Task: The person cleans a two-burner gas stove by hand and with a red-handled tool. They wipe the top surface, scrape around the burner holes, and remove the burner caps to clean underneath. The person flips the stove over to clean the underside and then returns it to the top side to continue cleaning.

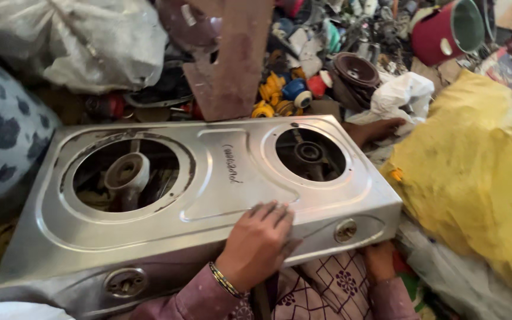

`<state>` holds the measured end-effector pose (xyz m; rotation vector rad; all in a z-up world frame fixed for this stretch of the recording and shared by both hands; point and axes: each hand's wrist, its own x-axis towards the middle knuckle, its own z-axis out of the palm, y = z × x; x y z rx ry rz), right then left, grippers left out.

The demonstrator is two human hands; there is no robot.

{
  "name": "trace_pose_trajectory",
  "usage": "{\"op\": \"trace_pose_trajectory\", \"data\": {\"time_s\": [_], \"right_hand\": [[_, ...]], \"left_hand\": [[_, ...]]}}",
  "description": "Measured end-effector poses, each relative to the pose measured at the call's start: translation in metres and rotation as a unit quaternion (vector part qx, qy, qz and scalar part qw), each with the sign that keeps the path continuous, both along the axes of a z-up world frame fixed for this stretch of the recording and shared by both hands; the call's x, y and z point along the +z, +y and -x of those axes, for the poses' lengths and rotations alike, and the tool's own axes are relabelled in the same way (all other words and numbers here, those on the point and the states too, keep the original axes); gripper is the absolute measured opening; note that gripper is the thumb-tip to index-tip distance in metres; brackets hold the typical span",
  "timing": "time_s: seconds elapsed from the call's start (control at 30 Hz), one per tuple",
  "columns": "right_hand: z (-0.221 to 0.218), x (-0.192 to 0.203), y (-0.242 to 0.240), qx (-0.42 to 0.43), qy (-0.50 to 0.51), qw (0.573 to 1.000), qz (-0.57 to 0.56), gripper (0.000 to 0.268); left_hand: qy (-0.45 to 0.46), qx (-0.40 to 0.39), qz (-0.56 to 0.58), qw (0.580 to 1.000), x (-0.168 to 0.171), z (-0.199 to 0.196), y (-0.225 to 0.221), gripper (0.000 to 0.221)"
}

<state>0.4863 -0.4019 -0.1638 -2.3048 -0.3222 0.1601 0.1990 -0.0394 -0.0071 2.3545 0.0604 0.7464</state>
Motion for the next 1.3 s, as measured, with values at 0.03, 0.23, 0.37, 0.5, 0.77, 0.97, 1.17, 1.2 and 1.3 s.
{"op": "trace_pose_trajectory", "data": {"time_s": [0.03,0.23,0.37,0.5,0.77,0.97,1.17,1.2,1.3], "right_hand": [[-0.002,-0.004,-0.001,-0.027,0.035,0.999,-0.011,0.052],[-0.017,-0.002,-0.024,0.066,-0.254,0.877,0.402,0.072],[-0.015,0.056,-0.033,0.173,-0.019,0.954,0.244,0.054],[-0.005,0.156,-0.01,0.036,-0.058,0.891,0.449,0.039],[-0.033,0.236,0.189,0.168,-0.284,0.943,0.038,0.031],[-0.113,0.164,0.344,0.284,-0.2,0.937,-0.028,0.033],[-0.138,0.089,0.326,0.218,0.011,0.976,-0.018,0.036],[-0.137,0.084,0.323,0.202,0.057,0.977,-0.035,0.035],[-0.143,0.085,0.335,0.29,-0.043,0.955,0.051,0.034]], "left_hand": [[-0.015,0.0,0.013,1.0,0.0,0.002,0.003,0.047],[-0.034,-0.009,0.072,0.997,-0.003,0.007,0.008,0.041],[0.021,-0.043,0.065,0.997,-0.009,0.008,0.01,0.041],[0.016,-0.002,-0.033,0.999,-0.009,0.004,0.003,0.053],[0.029,0.004,-0.045,0.999,-0.014,-0.002,-0.001,0.056],[0.023,0.0,-0.051,0.998,-0.01,-0.001,0.004,0.05],[0.027,-0.007,-0.036,0.999,-0.02,-0.005,0.005,0.045],[0.029,-0.012,-0.031,0.999,-0.021,-0.004,0.005,0.046],[0.03,-0.021,-0.02,0.999,-0.022,-0.008,0.008,0.045]]}}
